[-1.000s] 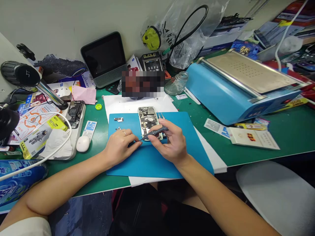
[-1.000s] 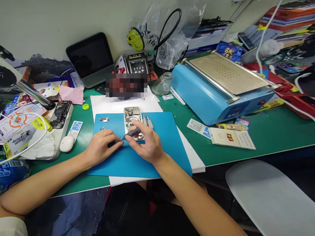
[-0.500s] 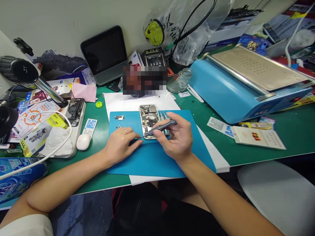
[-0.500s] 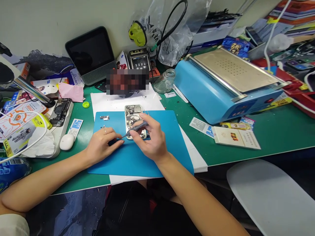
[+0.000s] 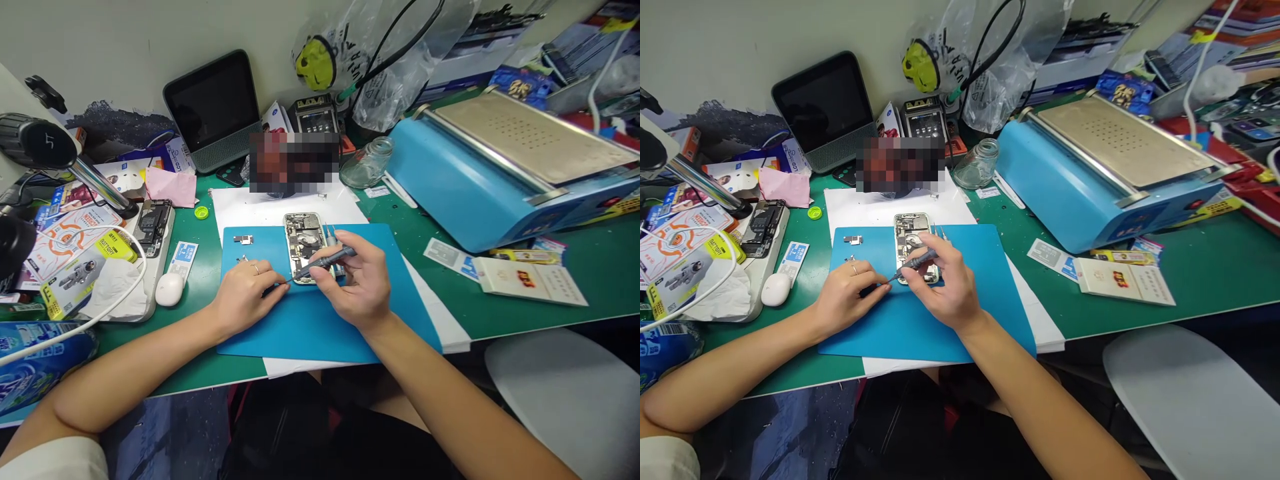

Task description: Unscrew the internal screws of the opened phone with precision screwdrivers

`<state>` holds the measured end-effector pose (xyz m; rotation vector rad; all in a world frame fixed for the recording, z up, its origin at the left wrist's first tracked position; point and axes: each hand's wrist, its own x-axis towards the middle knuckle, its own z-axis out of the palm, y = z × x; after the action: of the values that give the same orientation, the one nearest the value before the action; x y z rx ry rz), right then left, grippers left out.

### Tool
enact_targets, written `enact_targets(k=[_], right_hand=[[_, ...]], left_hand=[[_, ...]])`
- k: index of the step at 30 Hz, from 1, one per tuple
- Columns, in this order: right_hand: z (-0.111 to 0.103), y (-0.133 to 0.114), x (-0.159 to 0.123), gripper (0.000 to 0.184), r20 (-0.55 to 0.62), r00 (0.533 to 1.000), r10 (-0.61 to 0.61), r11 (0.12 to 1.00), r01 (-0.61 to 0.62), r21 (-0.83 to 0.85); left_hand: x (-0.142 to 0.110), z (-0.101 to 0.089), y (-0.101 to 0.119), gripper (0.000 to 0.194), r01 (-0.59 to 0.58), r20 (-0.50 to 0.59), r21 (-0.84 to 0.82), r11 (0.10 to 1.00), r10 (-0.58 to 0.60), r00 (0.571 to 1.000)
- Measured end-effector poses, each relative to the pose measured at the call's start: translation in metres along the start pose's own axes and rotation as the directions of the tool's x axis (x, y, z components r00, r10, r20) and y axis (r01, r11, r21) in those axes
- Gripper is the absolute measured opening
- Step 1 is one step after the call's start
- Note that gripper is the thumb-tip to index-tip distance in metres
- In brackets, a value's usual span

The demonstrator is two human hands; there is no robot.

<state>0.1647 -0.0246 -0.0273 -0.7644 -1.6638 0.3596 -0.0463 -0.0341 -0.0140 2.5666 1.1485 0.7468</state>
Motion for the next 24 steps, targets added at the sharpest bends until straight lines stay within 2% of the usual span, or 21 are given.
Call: enact_targets(k=[17,21,24], right_hand=[[-0.0012,0.002,-0.0007,0.066,-0.007,1.0,0.027,0.999,-0.027,0.039],[-0.0042,0.0049,0.0008,0.066,-0.088,0.995,0.051,0.999,-0.05,0.012],[-0.0068,0.0068,0.0025,0.067,-0.154,0.987,0.054,0.997,-0.062,-0.049]], left_hand=[[0.0004,-0.0003,0.0015,0.024,0.03,-0.012,0.017,0.999,-0.03,0.999],[0.0008,-0.0024,0.0034,0.028,0.0,0.005,0.046,0.999,0.0,1.0],[0.0005,-0.0032,0.0047,0.033,-0.083,0.064,0.066,0.994,0.079,0.995]])
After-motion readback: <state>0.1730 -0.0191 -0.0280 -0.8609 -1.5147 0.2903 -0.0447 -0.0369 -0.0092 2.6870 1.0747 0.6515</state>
